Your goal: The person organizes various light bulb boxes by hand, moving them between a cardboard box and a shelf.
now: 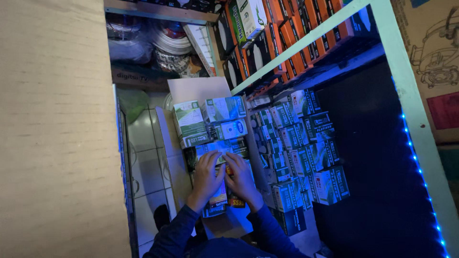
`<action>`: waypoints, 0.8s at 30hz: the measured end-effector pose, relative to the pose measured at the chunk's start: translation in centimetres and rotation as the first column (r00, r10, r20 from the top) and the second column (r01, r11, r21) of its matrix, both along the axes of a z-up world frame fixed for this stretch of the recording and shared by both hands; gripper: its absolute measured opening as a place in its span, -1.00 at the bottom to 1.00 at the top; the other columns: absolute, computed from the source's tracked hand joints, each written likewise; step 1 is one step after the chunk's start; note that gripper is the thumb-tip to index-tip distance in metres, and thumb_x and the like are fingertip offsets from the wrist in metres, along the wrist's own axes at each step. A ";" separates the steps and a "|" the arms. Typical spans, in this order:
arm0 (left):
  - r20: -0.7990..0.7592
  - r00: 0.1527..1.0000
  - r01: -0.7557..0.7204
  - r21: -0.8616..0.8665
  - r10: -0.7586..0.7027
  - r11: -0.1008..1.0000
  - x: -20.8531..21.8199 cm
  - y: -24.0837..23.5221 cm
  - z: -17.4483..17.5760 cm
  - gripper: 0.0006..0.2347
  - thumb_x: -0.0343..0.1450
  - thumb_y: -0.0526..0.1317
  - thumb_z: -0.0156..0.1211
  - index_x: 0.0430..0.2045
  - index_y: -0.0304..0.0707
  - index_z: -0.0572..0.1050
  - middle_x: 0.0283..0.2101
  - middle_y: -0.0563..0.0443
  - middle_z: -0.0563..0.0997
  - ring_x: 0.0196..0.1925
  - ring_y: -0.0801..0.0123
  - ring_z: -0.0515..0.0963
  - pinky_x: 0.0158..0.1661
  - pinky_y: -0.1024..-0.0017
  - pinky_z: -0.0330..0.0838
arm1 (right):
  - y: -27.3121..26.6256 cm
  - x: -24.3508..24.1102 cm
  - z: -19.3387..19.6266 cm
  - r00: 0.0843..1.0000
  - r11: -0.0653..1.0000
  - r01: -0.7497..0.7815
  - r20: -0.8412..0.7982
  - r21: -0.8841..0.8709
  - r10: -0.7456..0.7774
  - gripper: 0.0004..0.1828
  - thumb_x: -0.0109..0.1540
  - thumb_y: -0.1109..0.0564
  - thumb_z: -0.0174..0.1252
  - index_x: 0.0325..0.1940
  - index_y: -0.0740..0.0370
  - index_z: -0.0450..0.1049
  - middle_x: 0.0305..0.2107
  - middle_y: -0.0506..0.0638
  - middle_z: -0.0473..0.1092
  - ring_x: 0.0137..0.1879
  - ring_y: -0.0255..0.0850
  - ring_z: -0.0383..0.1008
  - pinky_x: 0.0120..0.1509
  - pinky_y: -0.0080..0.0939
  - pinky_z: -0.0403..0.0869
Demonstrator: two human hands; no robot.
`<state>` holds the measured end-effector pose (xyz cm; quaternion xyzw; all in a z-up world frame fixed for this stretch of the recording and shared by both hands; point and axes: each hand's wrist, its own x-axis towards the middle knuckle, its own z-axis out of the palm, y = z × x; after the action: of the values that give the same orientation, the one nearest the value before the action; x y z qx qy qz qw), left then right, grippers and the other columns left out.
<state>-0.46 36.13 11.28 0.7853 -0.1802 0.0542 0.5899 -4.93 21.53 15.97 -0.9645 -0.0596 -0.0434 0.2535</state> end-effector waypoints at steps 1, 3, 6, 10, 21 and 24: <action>0.004 1.000 0.000 0.000 0.000 1.000 0.1 0.0 0.0 -0.64 0.32 -0.27 0.26 0.00 -0.38 0.49 0.06 -0.24 0.54 0.13 -0.09 0.50 0.14 0.09 0.37 | 0.2 0.0 0.2 1.000 1.000 -0.001 0.001 0.021 0.001 -0.35 0.12 0.25 0.24 0.32 0.31 0.35 0.21 0.23 0.34 0.35 0.19 0.31 0.44 0.10 0.27; 0.010 1.000 0.000 0.002 0.000 1.000 0.3 0.0 -0.1 -0.63 0.30 -0.27 0.27 -0.01 -0.40 0.49 0.06 -0.25 0.54 0.13 -0.10 0.50 0.13 0.09 0.36 | 0.4 0.2 0.5 1.000 0.999 0.004 0.002 0.051 -0.005 -0.35 0.13 0.27 0.23 0.33 0.32 0.34 0.21 0.23 0.34 0.35 0.18 0.31 0.45 0.09 0.27; -0.029 1.000 0.007 -0.007 -0.007 1.000 0.4 -0.2 -0.3 -0.65 0.31 -0.29 0.27 -0.02 -0.38 0.50 0.06 -0.24 0.55 0.12 -0.09 0.51 0.13 0.11 0.38 | 0.6 0.4 0.6 1.000 0.997 0.023 -0.004 0.075 -0.022 -0.36 0.13 0.28 0.22 0.33 0.32 0.35 0.21 0.22 0.35 0.35 0.18 0.33 0.44 0.07 0.29; -0.029 1.000 -0.007 -0.027 0.006 1.000 0.4 -0.3 -0.2 -0.66 0.31 -0.31 0.25 -0.03 -0.37 0.50 0.05 -0.24 0.56 0.12 -0.09 0.52 0.13 0.13 0.39 | 0.6 0.6 0.6 1.000 0.997 0.019 0.017 0.080 -0.021 -0.37 0.11 0.29 0.22 0.29 0.32 0.38 0.18 0.23 0.37 0.30 0.18 0.36 0.40 0.06 0.33; -0.007 1.000 -0.014 -0.009 0.014 1.000 -0.2 -0.9 -1.3 -0.67 0.31 -0.31 0.26 -0.05 -0.40 0.49 0.01 -0.28 0.56 0.09 -0.14 0.53 0.11 0.11 0.41 | 0.3 -0.2 0.5 0.997 0.996 0.017 0.080 0.086 -0.023 -0.45 0.12 0.28 0.23 0.22 0.31 0.41 0.08 0.22 0.42 0.20 0.19 0.42 0.30 0.07 0.39; 0.019 1.000 -0.022 -0.026 0.022 0.999 -0.5 -1.1 -1.9 -0.69 0.32 -0.31 0.25 -0.06 -0.39 0.49 0.00 -0.28 0.57 0.08 -0.14 0.54 0.11 0.11 0.42 | 0.2 -0.6 0.4 0.992 0.997 0.013 0.124 0.082 -0.023 -0.48 0.15 0.27 0.23 0.21 0.31 0.41 0.05 0.22 0.44 0.17 0.18 0.42 0.27 0.08 0.40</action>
<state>-0.96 35.00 9.38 0.7790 -0.1766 0.0705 0.5974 -5.52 21.72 16.39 -0.9493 -0.0647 -0.1084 0.2878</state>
